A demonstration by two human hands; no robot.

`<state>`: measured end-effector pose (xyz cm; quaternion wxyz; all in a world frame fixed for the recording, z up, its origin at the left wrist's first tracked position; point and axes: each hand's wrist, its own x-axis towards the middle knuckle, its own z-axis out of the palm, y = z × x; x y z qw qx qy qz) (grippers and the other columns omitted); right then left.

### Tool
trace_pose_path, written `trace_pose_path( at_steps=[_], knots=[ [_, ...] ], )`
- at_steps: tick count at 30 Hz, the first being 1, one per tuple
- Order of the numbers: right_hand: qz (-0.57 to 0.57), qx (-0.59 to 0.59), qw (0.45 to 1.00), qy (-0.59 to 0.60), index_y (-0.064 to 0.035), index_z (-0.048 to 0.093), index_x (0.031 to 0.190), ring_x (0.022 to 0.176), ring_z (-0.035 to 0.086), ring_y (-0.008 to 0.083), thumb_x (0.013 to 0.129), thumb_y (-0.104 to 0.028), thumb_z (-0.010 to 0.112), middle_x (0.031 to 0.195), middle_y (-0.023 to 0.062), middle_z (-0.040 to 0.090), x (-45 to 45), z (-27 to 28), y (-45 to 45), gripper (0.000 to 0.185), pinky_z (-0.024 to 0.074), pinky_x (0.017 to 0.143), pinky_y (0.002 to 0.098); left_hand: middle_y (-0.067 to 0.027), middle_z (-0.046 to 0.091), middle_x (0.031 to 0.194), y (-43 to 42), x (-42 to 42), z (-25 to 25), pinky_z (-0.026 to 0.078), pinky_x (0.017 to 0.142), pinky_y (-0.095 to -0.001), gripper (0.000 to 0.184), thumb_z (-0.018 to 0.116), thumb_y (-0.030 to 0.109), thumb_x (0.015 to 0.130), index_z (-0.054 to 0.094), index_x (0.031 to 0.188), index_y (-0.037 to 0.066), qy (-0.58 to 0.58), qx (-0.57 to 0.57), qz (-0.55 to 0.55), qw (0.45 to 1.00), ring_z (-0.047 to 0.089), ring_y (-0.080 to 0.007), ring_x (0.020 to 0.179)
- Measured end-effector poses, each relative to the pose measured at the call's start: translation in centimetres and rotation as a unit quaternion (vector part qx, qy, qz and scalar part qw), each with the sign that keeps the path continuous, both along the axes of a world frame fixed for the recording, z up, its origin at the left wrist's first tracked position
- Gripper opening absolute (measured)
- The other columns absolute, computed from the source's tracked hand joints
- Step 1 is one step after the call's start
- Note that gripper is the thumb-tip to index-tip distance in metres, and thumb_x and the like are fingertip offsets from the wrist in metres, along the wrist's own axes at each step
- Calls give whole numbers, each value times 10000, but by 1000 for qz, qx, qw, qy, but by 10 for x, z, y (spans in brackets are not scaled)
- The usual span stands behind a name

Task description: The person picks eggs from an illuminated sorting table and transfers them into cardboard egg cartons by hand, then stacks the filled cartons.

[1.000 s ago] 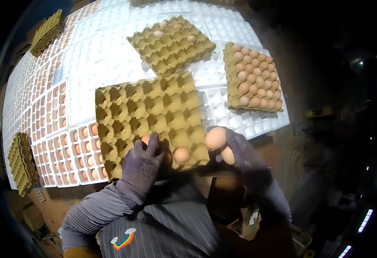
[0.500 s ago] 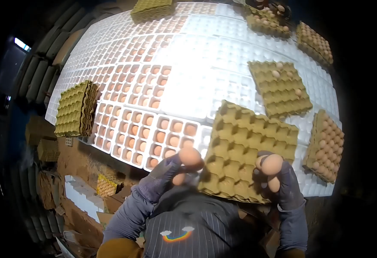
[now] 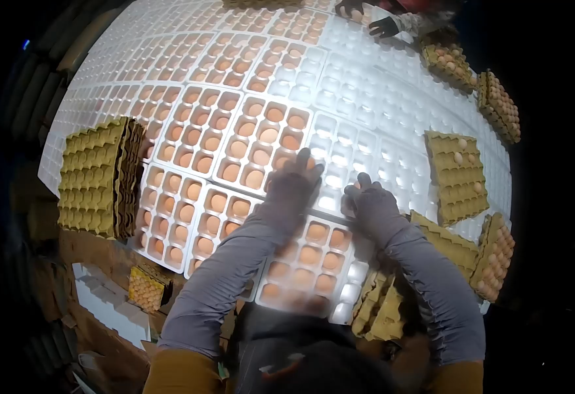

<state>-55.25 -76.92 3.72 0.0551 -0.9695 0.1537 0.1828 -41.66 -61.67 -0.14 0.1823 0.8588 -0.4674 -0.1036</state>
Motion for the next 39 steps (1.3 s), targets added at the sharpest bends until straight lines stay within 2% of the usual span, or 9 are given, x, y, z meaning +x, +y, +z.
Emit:
trace_pose_path(
  at_steps=[4,8,13,17,24,28,34,37,39],
  knots=[
    [-41,159,986,6,-164,620,1170,999,663,313,940,-245,609,1170,152,580,16,-24,17,244,541,869,443,-172,576,1315,-30,17,-8,516,967,-433,369,575,207,963,618,1321,125,130,22,-4,991,626,-322,1145],
    [-185,184,925,-276,-148,599,1169,1047,622,375,908,-99,613,1112,182,582,23,-36,-5,267,507,878,463,-165,584,1268,-36,19,-30,546,891,-419,408,584,149,931,596,1338,132,168,-186,59,966,646,-335,1080],
    [-347,230,867,-275,-69,597,1212,1101,612,374,853,-22,598,1224,203,614,23,-98,-51,362,487,965,442,-188,524,1377,-87,-12,-49,400,1115,-458,546,582,139,945,434,1469,113,173,-306,37,936,466,-372,1336],
    [-384,463,714,-358,-22,601,1213,971,593,135,908,-10,582,1091,60,630,-13,45,-32,307,485,879,265,-200,498,1419,-98,-18,-82,246,1201,-513,537,550,182,963,422,1467,51,-35,-208,-40,977,415,-363,1386],
    [-298,238,870,-311,-74,683,1139,1038,639,192,882,-67,743,1127,85,658,-264,153,-25,264,517,913,297,-169,641,1214,-26,-100,43,492,996,-405,372,650,45,922,607,1291,17,185,-316,-30,930,614,-321,1166],
    [-144,150,958,-199,-125,658,1192,1089,637,268,855,-207,768,1131,58,678,-380,111,-14,364,512,981,425,-119,689,963,0,-213,106,528,929,-429,297,750,17,782,715,1074,55,192,-263,-230,917,652,-331,1030],
    [-85,65,968,-229,-117,580,1344,1169,613,259,882,-212,733,1232,59,650,-426,77,-5,495,442,1098,466,-100,687,1098,-26,-318,121,510,1001,-440,365,764,120,823,687,1180,106,145,-199,-311,918,658,-322,1005],
    [-525,560,549,-331,-74,572,1343,1140,626,165,972,-194,653,1195,53,668,-425,98,11,399,473,1059,402,-164,676,1169,-32,-335,135,536,962,-406,507,814,104,785,661,1267,65,275,-190,-228,915,663,-338,1074],
    [-512,543,585,-317,-50,580,1330,955,613,93,1045,-238,538,1093,44,682,-423,99,10,343,504,862,293,-194,628,1307,-31,-345,134,541,978,-391,663,848,180,779,582,1376,68,282,-241,-241,897,644,-335,1168]
  ],
)
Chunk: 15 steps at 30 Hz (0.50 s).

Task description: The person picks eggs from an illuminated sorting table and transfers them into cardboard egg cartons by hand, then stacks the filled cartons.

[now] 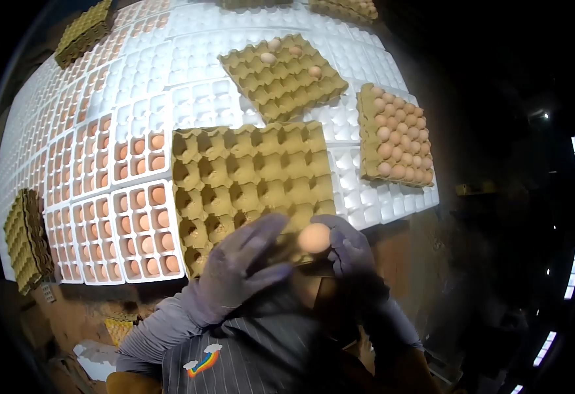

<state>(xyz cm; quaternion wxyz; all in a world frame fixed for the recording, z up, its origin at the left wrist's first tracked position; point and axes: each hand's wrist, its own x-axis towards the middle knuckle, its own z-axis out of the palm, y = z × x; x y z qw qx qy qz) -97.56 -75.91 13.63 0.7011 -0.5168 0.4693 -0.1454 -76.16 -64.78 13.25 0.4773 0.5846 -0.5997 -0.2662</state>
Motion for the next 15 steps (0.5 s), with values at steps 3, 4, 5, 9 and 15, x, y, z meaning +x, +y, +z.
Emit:
trace_pose_path(
  at_steps=[3,4,5,9,15],
  knots=[
    [59,2,995,-86,-43,615,1286,808,551,97,1065,-276,485,1043,47,687,23,-12,14,347,454,723,261,-155,620,1303,2,1,1,559,826,-411,501,774,247,851,622,1305,100,-85,-61,-40,994,666,-336,1038],
    [103,-79,992,-1,-31,614,1282,799,543,87,1067,-249,478,1025,44,687,31,-6,17,335,456,732,264,-153,626,1270,5,10,5,557,784,-400,470,763,254,860,627,1284,106,-86,-79,-29,993,676,-320,983],
    [133,-179,974,-40,-21,600,1299,868,598,120,1062,-221,485,1040,69,695,39,-9,13,331,487,788,282,-155,631,1253,9,18,4,559,788,-400,463,758,248,866,626,1285,103,-80,-67,1,995,679,-325,968],
    [-8,-343,932,115,-1,565,1336,1308,509,263,945,-73,642,1373,169,560,47,-20,-7,405,395,1096,355,-167,650,1220,18,109,3,620,789,-346,410,721,211,923,608,1286,56,-14,70,191,979,696,-263,1019],
    [-101,-204,961,155,-2,405,1499,1267,508,227,963,-100,637,1426,139,513,4,-94,-40,593,409,1059,335,-172,687,1175,-45,316,-139,550,871,-376,468,738,138,883,616,1323,36,-150,115,365,912,690,-305,1008]
  ],
)
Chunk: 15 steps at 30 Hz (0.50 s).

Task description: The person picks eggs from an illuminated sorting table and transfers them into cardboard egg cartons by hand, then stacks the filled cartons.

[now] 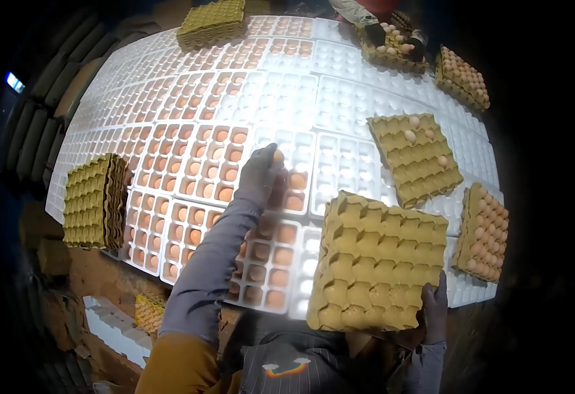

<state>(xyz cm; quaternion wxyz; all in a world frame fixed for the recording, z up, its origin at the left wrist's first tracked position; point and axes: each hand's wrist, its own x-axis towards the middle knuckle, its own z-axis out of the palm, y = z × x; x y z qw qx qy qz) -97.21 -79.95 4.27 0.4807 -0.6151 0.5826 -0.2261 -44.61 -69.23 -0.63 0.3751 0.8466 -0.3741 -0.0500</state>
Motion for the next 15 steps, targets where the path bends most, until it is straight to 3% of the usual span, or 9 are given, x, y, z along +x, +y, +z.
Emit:
trace_pose_path(
  at_steps=[1,3,5,6,8,10,12,13,15],
  knots=[
    [1,11,999,-34,-3,405,1501,1229,528,207,966,-102,634,1400,128,534,2,-1,0,589,425,1032,323,-208,625,1263,-6,16,-22,504,956,-410,472,627,146,928,535,1375,24,30,-7,-37,999,621,-377,1124],
    [4,44,997,-71,-8,408,1501,1139,566,175,967,-93,623,1337,109,577,6,7,1,582,453,974,303,-220,622,1274,-15,18,-18,491,995,-395,531,620,136,936,480,1437,31,88,51,-34,994,619,-377,1141],
    [12,91,992,-82,-13,414,1500,1037,601,150,960,-71,607,1265,95,621,11,27,2,576,476,912,288,-232,620,1284,-4,-7,8,505,990,-382,594,634,170,958,416,1498,53,149,-17,-57,987,625,-353,1164],
    [4,55,998,-41,-15,419,1495,916,614,132,942,-28,568,1180,75,662,8,26,2,573,487,856,283,-240,617,1291,9,-25,29,514,981,-380,614,647,193,964,402,1512,62,257,-16,-78,963,624,-340,1174],
    [26,-32,998,-46,-9,461,1457,1050,620,206,935,-61,553,1273,124,619,24,65,8,533,496,909,313,-259,605,1312,51,-60,52,537,948,-386,662,670,250,977,368,1543,85,422,-81,-126,894,617,-325,1192],
    [7,-50,999,-18,8,525,1405,1187,602,255,963,-83,554,1378,171,569,26,99,1,452,487,981,337,-252,507,1450,105,-87,83,517,1024,-417,718,659,274,983,289,1576,111,431,-31,-179,884,579,-355,1248],
    [65,-130,988,52,-41,506,1434,1208,586,278,932,-112,601,1410,171,545,44,94,-23,515,472,1000,378,-174,334,1587,146,-106,66,484,1086,-402,750,666,273,981,253,1598,166,433,-84,-207,873,472,-327,1375],
    [100,-184,973,99,-66,497,1448,1218,578,290,917,-126,625,1426,170,532,56,86,-37,550,465,1010,398,-211,362,1571,160,-119,55,449,1107,-432,774,667,300,976,240,1590,103,413,-154,-175,881,496,-362,1347],
    [188,-300,910,215,-116,478,1477,1239,562,313,885,-154,672,1459,170,508,80,63,-69,624,451,1030,439,-202,365,1569,184,-132,72,445,1106,-420,752,651,283,986,242,1590,102,442,-253,-91,856,485,-357,1360]
  ],
)
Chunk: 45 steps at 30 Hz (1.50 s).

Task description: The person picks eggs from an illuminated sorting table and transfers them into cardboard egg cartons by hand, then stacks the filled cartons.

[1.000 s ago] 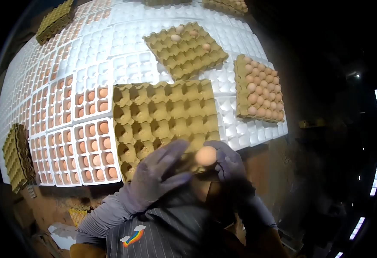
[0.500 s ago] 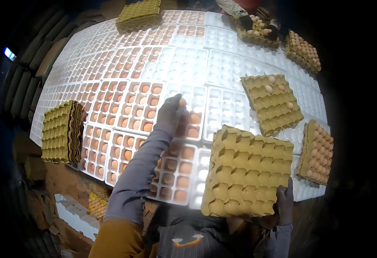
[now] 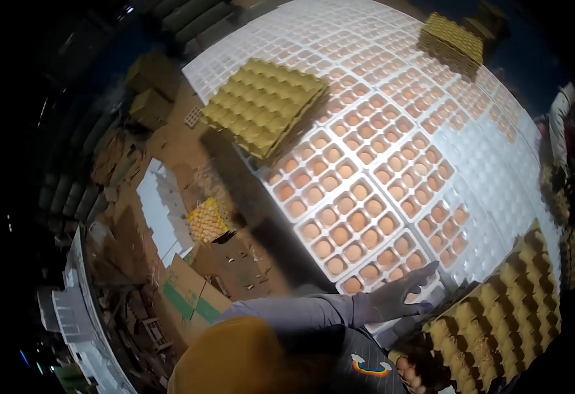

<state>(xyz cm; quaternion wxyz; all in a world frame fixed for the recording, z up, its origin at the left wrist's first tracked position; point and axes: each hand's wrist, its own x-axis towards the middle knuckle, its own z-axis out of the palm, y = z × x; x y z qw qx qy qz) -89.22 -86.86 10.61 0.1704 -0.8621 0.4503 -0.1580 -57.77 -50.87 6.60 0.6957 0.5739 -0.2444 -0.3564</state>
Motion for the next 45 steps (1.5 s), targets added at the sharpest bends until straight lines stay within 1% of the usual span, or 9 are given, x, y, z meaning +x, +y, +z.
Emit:
trace_pose_path(
  at_steps=[4,9,12,16,28,29,31,36,45],
  knots=[
    [184,-248,944,112,-215,440,1534,1281,530,360,823,-211,767,1523,168,459,67,-48,-48,782,422,1070,521,-186,504,1459,36,-5,-1,494,950,-379,727,542,73,1003,138,1608,61,-57,-6,233,971,567,-261,1191],
    [238,27,935,-260,2,562,1351,1309,520,308,1054,-139,471,1479,208,474,270,-25,161,341,462,1026,400,-173,422,1519,61,31,-4,444,1020,-340,926,684,69,912,85,1618,82,146,-144,415,886,499,-294,1288],
    [322,-101,932,-133,88,601,1232,1328,488,352,1017,-36,428,1466,254,460,340,-9,277,303,407,1082,416,-212,261,1589,61,55,18,330,1140,-364,1125,772,92,826,-38,1603,26,-161,-24,471,867,337,-298,1433],
    [299,544,717,-317,19,303,1537,1406,418,302,1008,-50,426,1515,224,410,390,13,358,548,397,1119,401,-246,249,1608,134,131,27,307,1201,-477,802,525,50,937,148,1619,238,-163,0,575,802,299,-400,1478],
    [177,473,825,-253,-7,339,1534,1396,456,230,988,12,539,1500,153,466,276,-20,287,581,392,1133,355,-344,145,1616,282,296,-41,284,1173,-423,950,592,258,867,49,1571,-76,-45,429,600,674,268,-395,1481],
    [169,472,830,-245,-1,360,1521,1379,475,231,988,5,548,1483,151,487,260,-27,278,565,402,1123,352,-351,156,1600,293,307,-46,289,1171,-459,954,605,301,858,87,1568,-71,-80,611,533,580,263,-419,1473],
    [144,455,856,-198,15,425,1479,1309,536,228,984,13,540,1420,149,545,226,-10,265,508,416,1111,353,-301,211,1602,325,316,-96,257,1188,-481,844,645,237,909,192,1580,-4,-413,487,613,465,279,-420,1468],
    [164,309,927,-132,-90,678,1217,1026,680,266,925,-171,719,1132,115,691,163,9,219,306,541,877,332,-150,601,1382,93,193,-18,434,1068,-349,378,573,128,1020,566,1373,-7,-250,122,312,908,540,-213,1308],
    [280,-54,958,-31,-98,667,1096,1011,609,307,839,-191,727,1025,82,655,132,-41,9,280,483,917,422,-80,705,1175,-199,3,-22,487,1008,-448,352,716,148,867,673,1216,128,-603,85,-123,784,594,-315,1216]
  ],
)
